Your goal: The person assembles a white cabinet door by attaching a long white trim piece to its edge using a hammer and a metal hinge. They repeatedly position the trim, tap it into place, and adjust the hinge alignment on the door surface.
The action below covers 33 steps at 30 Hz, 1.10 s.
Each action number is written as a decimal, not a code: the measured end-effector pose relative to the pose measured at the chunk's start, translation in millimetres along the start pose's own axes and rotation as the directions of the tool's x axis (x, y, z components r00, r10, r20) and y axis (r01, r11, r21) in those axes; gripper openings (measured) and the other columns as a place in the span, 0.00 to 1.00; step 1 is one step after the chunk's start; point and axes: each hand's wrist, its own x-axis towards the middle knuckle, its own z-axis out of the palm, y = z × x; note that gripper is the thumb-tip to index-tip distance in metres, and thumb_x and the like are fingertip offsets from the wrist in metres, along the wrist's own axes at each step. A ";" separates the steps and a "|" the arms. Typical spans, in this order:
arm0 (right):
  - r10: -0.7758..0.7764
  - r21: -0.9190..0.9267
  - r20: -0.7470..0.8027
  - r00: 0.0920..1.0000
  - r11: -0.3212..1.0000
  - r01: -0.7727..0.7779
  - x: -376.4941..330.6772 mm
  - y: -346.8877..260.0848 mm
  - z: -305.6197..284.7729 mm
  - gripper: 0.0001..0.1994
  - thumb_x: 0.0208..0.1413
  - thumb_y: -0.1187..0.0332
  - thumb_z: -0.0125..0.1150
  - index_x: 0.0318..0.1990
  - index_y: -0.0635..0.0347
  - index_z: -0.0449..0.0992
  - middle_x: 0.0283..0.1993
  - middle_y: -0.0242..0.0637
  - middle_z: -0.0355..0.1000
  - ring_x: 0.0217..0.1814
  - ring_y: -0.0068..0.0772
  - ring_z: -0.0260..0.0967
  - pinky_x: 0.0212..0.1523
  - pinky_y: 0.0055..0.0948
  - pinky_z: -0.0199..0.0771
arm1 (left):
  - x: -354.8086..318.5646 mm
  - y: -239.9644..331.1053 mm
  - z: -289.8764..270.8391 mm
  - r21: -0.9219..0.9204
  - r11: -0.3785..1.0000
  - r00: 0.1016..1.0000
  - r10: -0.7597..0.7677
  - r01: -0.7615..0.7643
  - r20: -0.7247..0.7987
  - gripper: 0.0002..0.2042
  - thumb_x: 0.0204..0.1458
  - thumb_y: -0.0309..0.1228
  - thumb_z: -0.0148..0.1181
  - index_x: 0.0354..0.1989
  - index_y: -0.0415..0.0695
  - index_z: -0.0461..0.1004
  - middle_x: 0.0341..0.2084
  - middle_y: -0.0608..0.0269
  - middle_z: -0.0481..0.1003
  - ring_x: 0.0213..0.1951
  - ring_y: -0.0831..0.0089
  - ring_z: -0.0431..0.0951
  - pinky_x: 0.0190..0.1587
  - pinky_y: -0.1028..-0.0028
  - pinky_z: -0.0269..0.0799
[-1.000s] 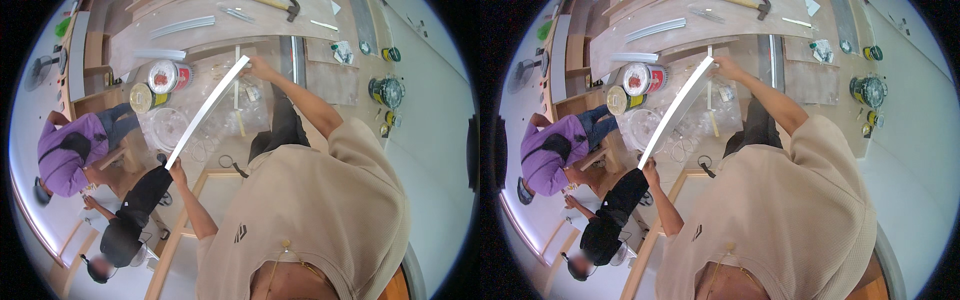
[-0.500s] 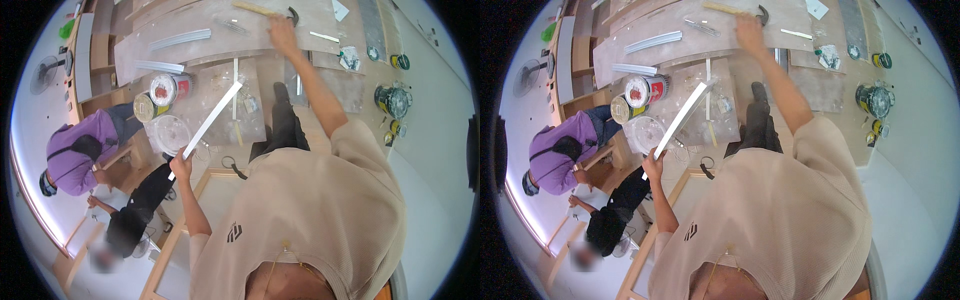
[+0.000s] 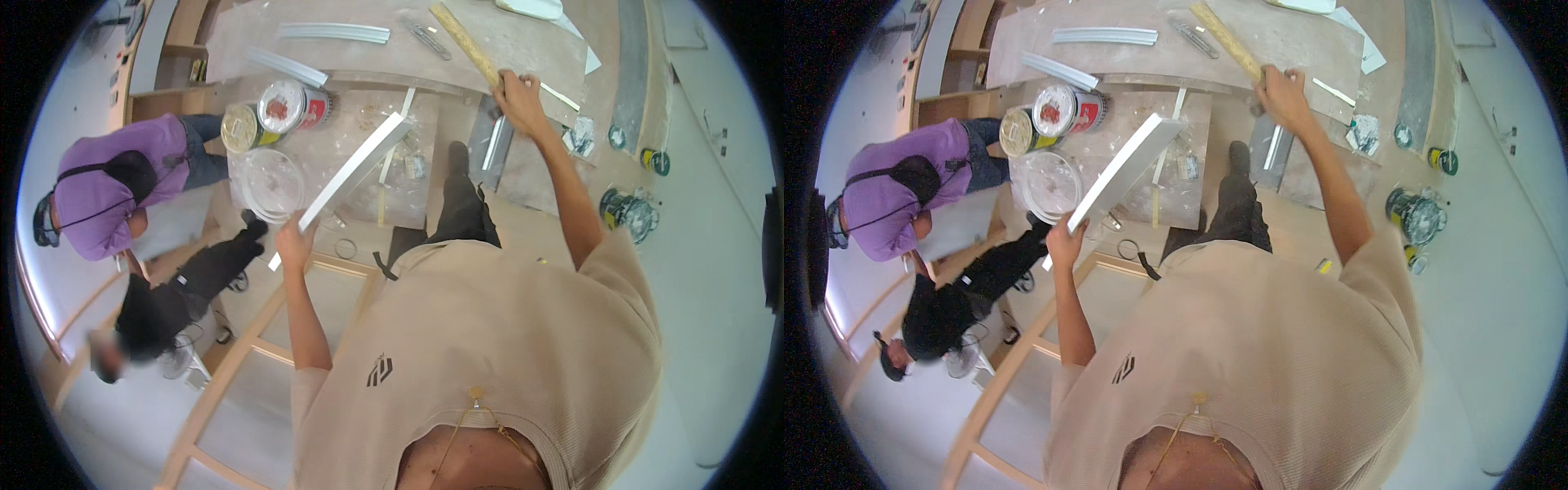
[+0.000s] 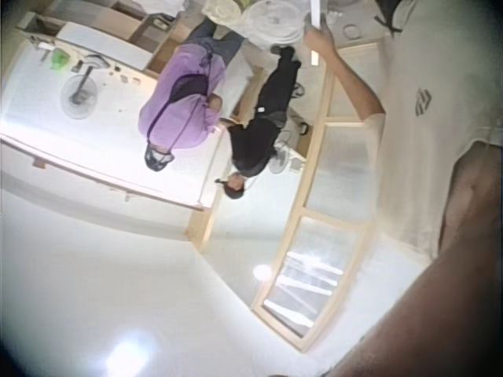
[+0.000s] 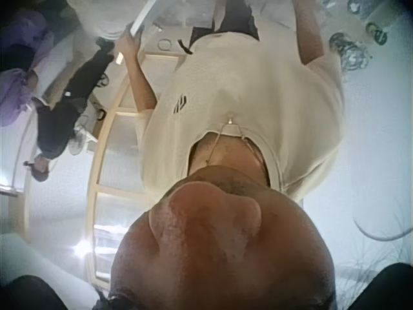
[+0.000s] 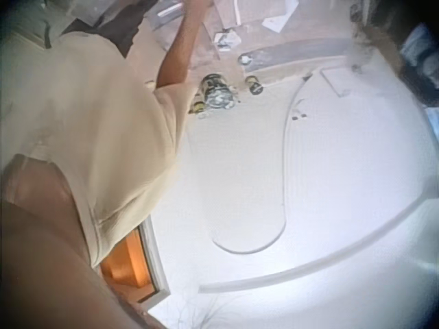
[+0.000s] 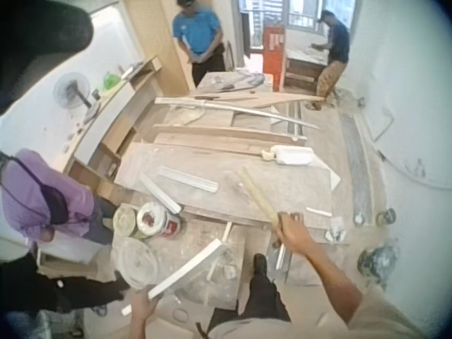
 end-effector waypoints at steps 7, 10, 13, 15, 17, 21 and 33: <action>-0.159 0.067 0.073 0.985 0.986 0.154 -111.6 -165.3 -23.6 0.33 0.64 0.61 0.58 0.73 0.60 0.55 0.31 0.48 0.77 0.41 0.54 0.72 0.57 0.44 0.65 | -6.7 -15.3 10.1 0.025 0.998 0.997 -0.061 0.062 -0.051 0.19 0.53 0.49 0.68 0.46 0.52 0.80 0.27 0.50 0.82 0.32 0.49 0.83 0.34 0.55 0.75; -0.240 -0.043 0.144 0.960 0.968 0.248 -124.8 -169.9 13.7 0.37 0.64 0.63 0.58 0.77 0.57 0.49 0.29 0.45 0.77 0.35 0.51 0.72 0.54 0.43 0.66 | -3.8 -14.7 7.9 0.007 0.999 0.998 -0.043 0.043 -0.036 0.18 0.53 0.49 0.68 0.46 0.53 0.80 0.26 0.52 0.82 0.30 0.50 0.82 0.33 0.55 0.75; -0.285 -0.109 0.089 0.954 0.949 0.294 -128.4 -181.4 17.2 0.37 0.64 0.63 0.58 0.78 0.56 0.49 0.29 0.43 0.77 0.28 0.47 0.70 0.47 0.40 0.64 | -7.3 -16.9 9.5 -0.001 0.999 0.999 -0.040 0.040 -0.029 0.17 0.53 0.48 0.68 0.47 0.55 0.79 0.25 0.53 0.81 0.30 0.50 0.82 0.32 0.55 0.75; -0.266 -0.024 -0.003 0.964 0.964 0.265 -139.5 -194.3 2.7 0.37 0.64 0.64 0.58 0.77 0.56 0.50 0.30 0.45 0.77 0.28 0.47 0.69 0.46 0.39 0.63 | -2.9 -15.2 7.4 0.003 0.997 0.997 -0.078 0.078 -0.012 0.16 0.54 0.48 0.67 0.47 0.55 0.78 0.25 0.53 0.81 0.30 0.50 0.83 0.33 0.55 0.75; -0.275 -0.035 -0.103 0.956 0.962 0.272 -145.0 -207.6 -4.9 0.36 0.63 0.64 0.59 0.77 0.55 0.51 0.31 0.45 0.77 0.29 0.46 0.70 0.45 0.39 0.64 | -10.6 -14.7 5.9 -0.004 0.995 0.995 -0.101 0.101 0.005 0.16 0.54 0.48 0.66 0.47 0.56 0.78 0.25 0.53 0.81 0.31 0.50 0.83 0.33 0.55 0.75; -0.248 -0.106 0.008 0.969 0.963 0.248 -138.3 -194.0 11.3 0.37 0.62 0.64 0.60 0.77 0.53 0.52 0.31 0.43 0.77 0.29 0.45 0.70 0.45 0.38 0.64 | -10.7 -11.5 0.8 -0.020 0.996 0.996 -0.084 0.084 0.007 0.16 0.55 0.48 0.65 0.47 0.56 0.78 0.25 0.53 0.82 0.32 0.50 0.83 0.35 0.54 0.76; -0.323 -0.182 0.042 0.946 0.928 0.325 -136.3 -193.2 27.2 0.36 0.61 0.65 0.60 0.76 0.52 0.55 0.28 0.42 0.75 0.29 0.45 0.72 0.45 0.40 0.67 | -18.7 -21.7 13.7 -0.050 0.998 0.999 -0.039 0.038 -0.014 0.16 0.56 0.50 0.65 0.46 0.55 0.77 0.25 0.54 0.82 0.31 0.51 0.83 0.34 0.55 0.76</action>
